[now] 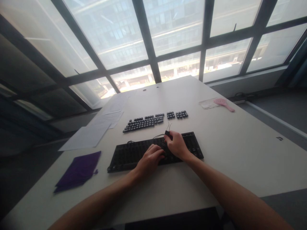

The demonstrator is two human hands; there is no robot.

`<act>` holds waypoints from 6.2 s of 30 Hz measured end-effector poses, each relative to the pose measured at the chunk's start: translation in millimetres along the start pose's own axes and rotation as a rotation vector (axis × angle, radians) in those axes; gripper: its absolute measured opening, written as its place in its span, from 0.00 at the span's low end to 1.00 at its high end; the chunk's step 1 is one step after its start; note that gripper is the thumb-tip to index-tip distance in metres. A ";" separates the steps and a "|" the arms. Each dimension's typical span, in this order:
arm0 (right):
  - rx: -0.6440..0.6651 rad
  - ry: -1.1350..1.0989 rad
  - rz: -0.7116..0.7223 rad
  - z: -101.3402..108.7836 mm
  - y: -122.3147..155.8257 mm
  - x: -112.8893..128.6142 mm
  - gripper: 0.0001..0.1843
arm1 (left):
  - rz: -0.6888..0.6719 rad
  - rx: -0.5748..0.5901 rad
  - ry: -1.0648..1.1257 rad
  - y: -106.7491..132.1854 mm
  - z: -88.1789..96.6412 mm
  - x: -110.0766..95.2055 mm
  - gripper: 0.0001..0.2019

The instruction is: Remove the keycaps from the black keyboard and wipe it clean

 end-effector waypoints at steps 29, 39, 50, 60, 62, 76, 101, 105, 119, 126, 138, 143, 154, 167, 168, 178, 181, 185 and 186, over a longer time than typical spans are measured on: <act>0.042 0.025 -0.007 -3.8 2.4 -5.0 0.14 | 0.131 0.022 0.242 -11.1 4.3 14.2 0.09; 0.035 0.041 0.007 -1.9 3.2 0.4 0.13 | -0.033 0.016 -0.073 -1.9 -4.8 -3.2 0.07; 0.020 0.063 0.030 -1.0 3.6 1.8 0.14 | 0.076 -0.187 0.269 -1.0 19.8 8.3 0.07; 0.021 0.000 0.015 2.1 1.6 1.9 0.14 | 0.387 -0.370 0.611 0.8 38.7 45.1 0.11; 0.018 -0.016 0.010 2.4 1.5 2.1 0.14 | 0.423 -0.385 0.662 3.6 38.1 49.3 0.12; 0.008 -0.036 -0.007 3.1 -0.1 1.0 0.15 | 0.204 -0.095 0.071 -92.4 41.1 102.8 0.04; 0.030 -0.071 -0.016 1.3 -2.2 -0.8 0.15 | 0.137 -0.060 -0.356 -118.6 23.3 129.2 0.06; 0.030 -0.077 -0.008 1.9 -2.3 0.8 0.15 | 0.151 -0.057 -0.351 -119.3 23.9 129.7 0.06; 0.221 -0.112 0.032 11.7 -7.6 22.2 0.09 | 0.097 -0.050 0.013 -50.4 61.0 56.4 0.05; 0.460 0.299 0.158 -3.7 13.6 33.0 0.09 | 0.083 0.138 0.102 -14.0 38.0 25.4 0.03; 0.526 0.421 0.099 -13.1 15.7 15.3 0.06 | -0.008 0.299 -0.046 -20.0 29.9 13.8 0.05; 0.536 0.481 0.068 -13.2 15.4 14.1 0.06 | 0.010 0.391 -0.083 -27.0 25.1 10.3 0.06; 0.546 0.613 -0.076 -14.6 17.2 10.1 0.05 | 0.085 0.468 -0.083 -23.5 18.9 15.7 0.04; 0.557 0.544 -0.080 -16.2 19.8 9.7 0.03 | 0.167 0.355 0.092 -12.7 20.7 23.8 0.06; 0.555 0.548 -0.080 -16.1 19.3 9.4 0.03 | 0.154 0.362 0.082 -13.2 20.1 23.1 0.06; 0.478 0.602 -0.080 -14.2 16.4 4.8 0.04 | 0.275 0.616 -0.052 -34.8 10.4 25.4 0.06; 0.468 0.575 -0.065 -13.7 16.0 4.9 0.07 | 0.302 0.630 -0.064 -36.1 11.8 26.2 0.07; 0.442 0.528 -0.058 -12.3 13.6 4.5 0.09 | 0.210 0.645 -0.074 -36.6 13.6 20.8 0.07; 0.435 0.520 -0.059 -11.7 12.6 4.7 0.09 | 0.188 0.650 -0.068 -36.8 14.2 19.7 0.06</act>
Point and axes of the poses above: each hand's wrist, its own y-axis away from the middle knuckle, its own z-axis out of the back of the hand, x = y × z, the point moved 8 cm from there along -y, towards the middle knuckle, and after that the axes turned 2 degrees about z, right-handed, at the moved point
